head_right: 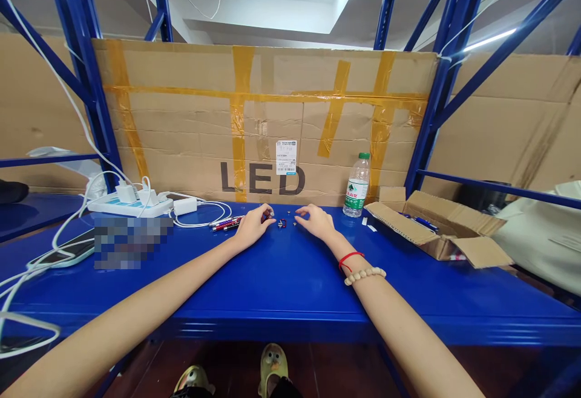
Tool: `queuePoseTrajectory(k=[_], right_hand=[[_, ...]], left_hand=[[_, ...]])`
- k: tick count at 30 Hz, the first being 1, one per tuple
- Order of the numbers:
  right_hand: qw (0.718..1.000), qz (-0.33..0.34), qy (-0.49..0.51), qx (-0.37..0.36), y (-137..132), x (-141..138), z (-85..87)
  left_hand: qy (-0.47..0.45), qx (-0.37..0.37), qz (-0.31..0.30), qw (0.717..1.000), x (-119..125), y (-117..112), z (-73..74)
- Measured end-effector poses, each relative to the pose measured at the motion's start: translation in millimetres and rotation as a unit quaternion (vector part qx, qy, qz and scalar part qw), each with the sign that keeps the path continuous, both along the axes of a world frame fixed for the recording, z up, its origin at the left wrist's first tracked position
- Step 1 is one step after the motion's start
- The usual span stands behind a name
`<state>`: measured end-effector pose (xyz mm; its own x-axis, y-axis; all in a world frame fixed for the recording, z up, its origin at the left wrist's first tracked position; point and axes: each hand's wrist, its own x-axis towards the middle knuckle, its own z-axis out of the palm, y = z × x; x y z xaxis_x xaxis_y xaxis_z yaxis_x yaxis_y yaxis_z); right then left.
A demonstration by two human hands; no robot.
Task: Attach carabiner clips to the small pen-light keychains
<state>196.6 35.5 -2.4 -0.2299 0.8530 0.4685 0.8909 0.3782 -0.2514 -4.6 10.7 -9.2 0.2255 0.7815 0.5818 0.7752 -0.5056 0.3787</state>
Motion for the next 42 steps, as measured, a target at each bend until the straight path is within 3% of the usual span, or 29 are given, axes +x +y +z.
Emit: queuePoseTrajectory(k=[5, 9, 16, 20, 25, 34, 42], right_hand=[[0.994, 0.004, -0.092, -0.056, 2.7, -8.5, -5.1], [0.995, -0.006, -0.065, -0.075, 3.2, -7.7, -1.9], [0.995, -0.018, -0.024, -0.098, -0.8, -5.9, -0.3], [0.997, 0.023, -0.021, -0.073, -3.7, -10.6, -2.2], [0.993, 0.099, 0.062, -0.015, -10.4, -26.0, -2.3], [0.982, 0.137, 0.097, 0.081, -15.8, -35.7, -0.9], [0.973, 0.135, 0.17, 0.076, -18.4, -39.0, -0.5]], left_hand=[[0.063, 0.006, -0.051, 0.997, -2.5, -1.4, 1.7], [0.088, -0.004, -0.08, 0.993, -3.6, -0.6, 1.8], [0.087, -0.018, -0.079, 0.993, -3.5, 1.2, 1.5], [0.078, -0.016, -0.07, 0.994, -2.8, 1.3, 1.4], [0.08, -0.001, -0.063, 0.995, -2.0, -1.1, 0.2], [0.104, -0.002, -0.042, 0.994, -0.5, -3.9, 1.7], [0.076, -0.01, -0.058, 0.995, -0.1, -4.2, 0.9]])
